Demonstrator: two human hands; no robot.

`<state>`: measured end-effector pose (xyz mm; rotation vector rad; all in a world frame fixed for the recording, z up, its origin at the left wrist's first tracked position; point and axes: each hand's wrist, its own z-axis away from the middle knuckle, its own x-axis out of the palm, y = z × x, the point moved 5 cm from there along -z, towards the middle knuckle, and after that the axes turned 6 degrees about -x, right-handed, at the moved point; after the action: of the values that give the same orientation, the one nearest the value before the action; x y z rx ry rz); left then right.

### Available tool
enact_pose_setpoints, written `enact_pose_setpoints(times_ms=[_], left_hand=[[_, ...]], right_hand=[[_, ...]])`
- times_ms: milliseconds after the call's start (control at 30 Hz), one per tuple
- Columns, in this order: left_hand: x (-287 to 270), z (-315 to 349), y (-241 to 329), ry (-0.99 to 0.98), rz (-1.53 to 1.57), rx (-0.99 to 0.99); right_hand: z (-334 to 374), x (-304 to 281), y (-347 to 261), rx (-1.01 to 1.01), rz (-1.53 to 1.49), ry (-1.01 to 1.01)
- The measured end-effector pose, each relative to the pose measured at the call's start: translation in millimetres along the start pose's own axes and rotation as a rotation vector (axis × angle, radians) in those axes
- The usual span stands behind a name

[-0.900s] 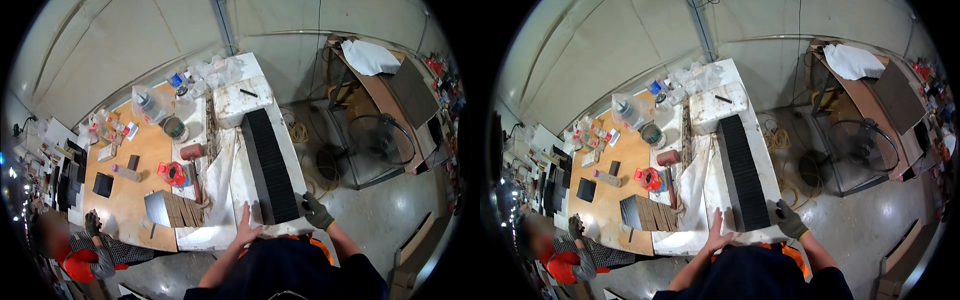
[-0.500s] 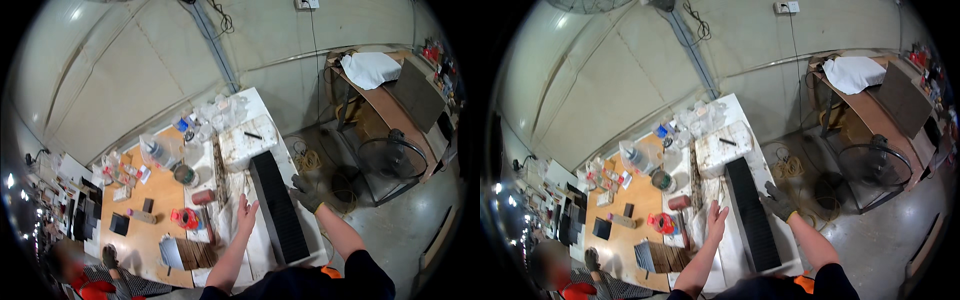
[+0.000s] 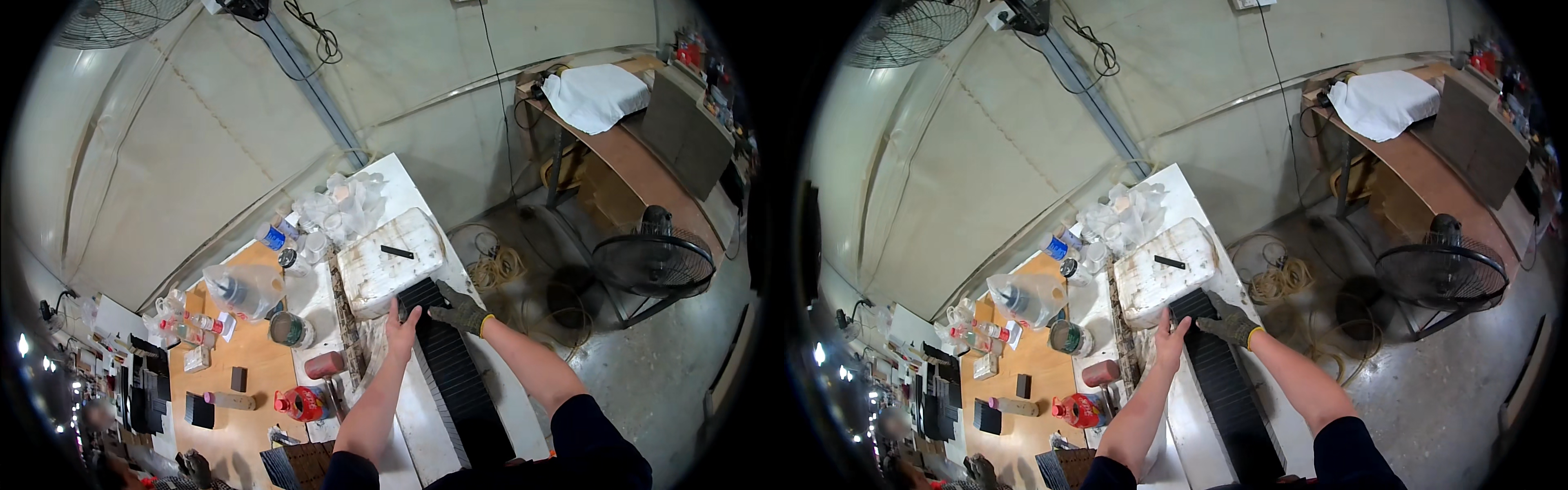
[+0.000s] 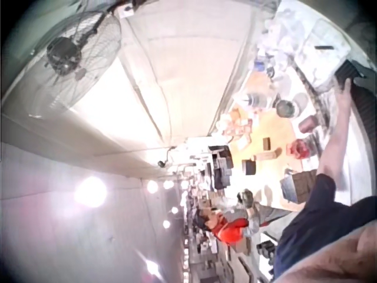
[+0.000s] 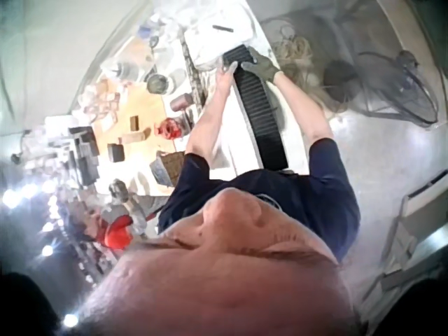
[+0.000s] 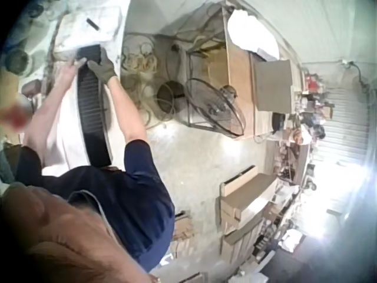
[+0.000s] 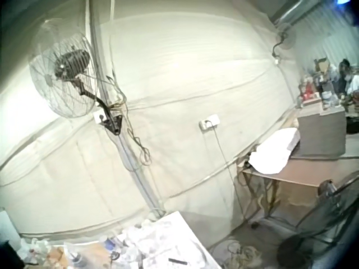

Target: The person handles black plates on a workbench and rubs along the ridges of a long finned component with a gloved hand.

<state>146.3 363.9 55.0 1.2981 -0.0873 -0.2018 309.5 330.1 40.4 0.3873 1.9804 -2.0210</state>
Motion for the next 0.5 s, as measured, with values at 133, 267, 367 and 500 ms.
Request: enact_pose_setpoints(times_ms=[133, 267, 367, 500], left_hand=[[2.2, -6.4, -13.5, 0.03, 0.113, -0.066], [-0.5, -10.5, -22.3, 0.074, 0.109, -0.026], [-1.8, -15.0, -26.7, 0.088, 0.027, -0.006], [1.2, -12.5, -24.5, 0.077, 0.093, 0.005]], right_hand=[[-8.3, 4.5, 6.7, -0.02, -0.016, -0.033], [-7.7, 5.2, 0.5, -0.006, 0.017, -0.059], [-7.7, 8.4, 7.7, -0.019, 0.069, -0.033], [-8.8, 9.2, 9.5, 0.025, 0.082, -0.06]])
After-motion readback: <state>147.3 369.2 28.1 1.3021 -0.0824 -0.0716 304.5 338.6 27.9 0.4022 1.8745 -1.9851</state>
